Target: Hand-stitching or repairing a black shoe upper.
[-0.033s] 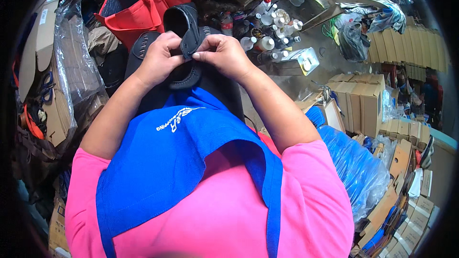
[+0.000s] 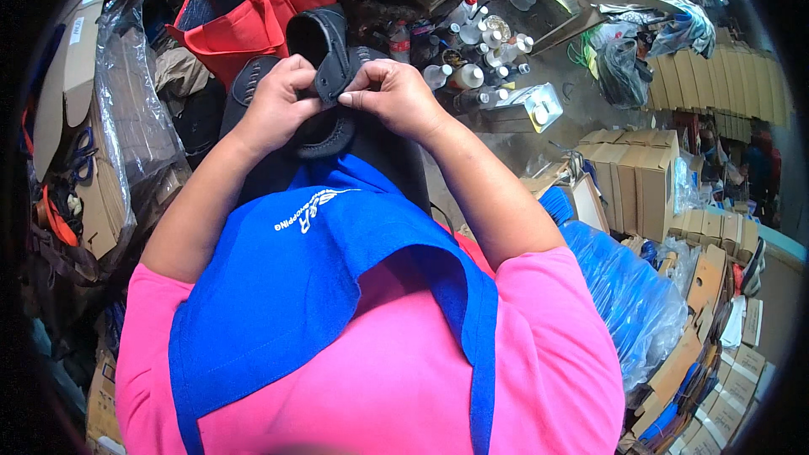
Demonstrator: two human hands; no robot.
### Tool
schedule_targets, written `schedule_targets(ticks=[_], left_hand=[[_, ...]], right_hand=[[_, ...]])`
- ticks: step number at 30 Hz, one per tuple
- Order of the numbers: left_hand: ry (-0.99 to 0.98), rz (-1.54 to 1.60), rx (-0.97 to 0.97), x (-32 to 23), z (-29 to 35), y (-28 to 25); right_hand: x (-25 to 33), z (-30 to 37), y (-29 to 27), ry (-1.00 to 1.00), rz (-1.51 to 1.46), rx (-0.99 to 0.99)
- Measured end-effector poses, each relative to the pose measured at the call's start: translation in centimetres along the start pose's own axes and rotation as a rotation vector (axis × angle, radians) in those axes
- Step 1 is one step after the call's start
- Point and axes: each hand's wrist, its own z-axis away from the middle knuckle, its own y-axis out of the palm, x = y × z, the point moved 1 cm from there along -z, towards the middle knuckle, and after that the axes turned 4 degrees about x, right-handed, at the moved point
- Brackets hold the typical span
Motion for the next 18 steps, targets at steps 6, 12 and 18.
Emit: schedule_targets(ticks=[6, 12, 18], left_hand=[[0.056, -0.299, -0.105, 1.4, 5.1, -4.5], [-0.048, -0.191, -0.312, 0.4, 7.9, -8.3], [0.144, -0.345, -0.131, -2.0, 2.7, -3.0]], right_hand=[[-1.8, 1.9, -3.2, 0.126, -0.143, -0.028], [-1.3, 2.8, -4.3, 0.182, -0.294, -0.058], [-1.6, 2.2, -3.1, 0.185, -0.389, -0.165]])
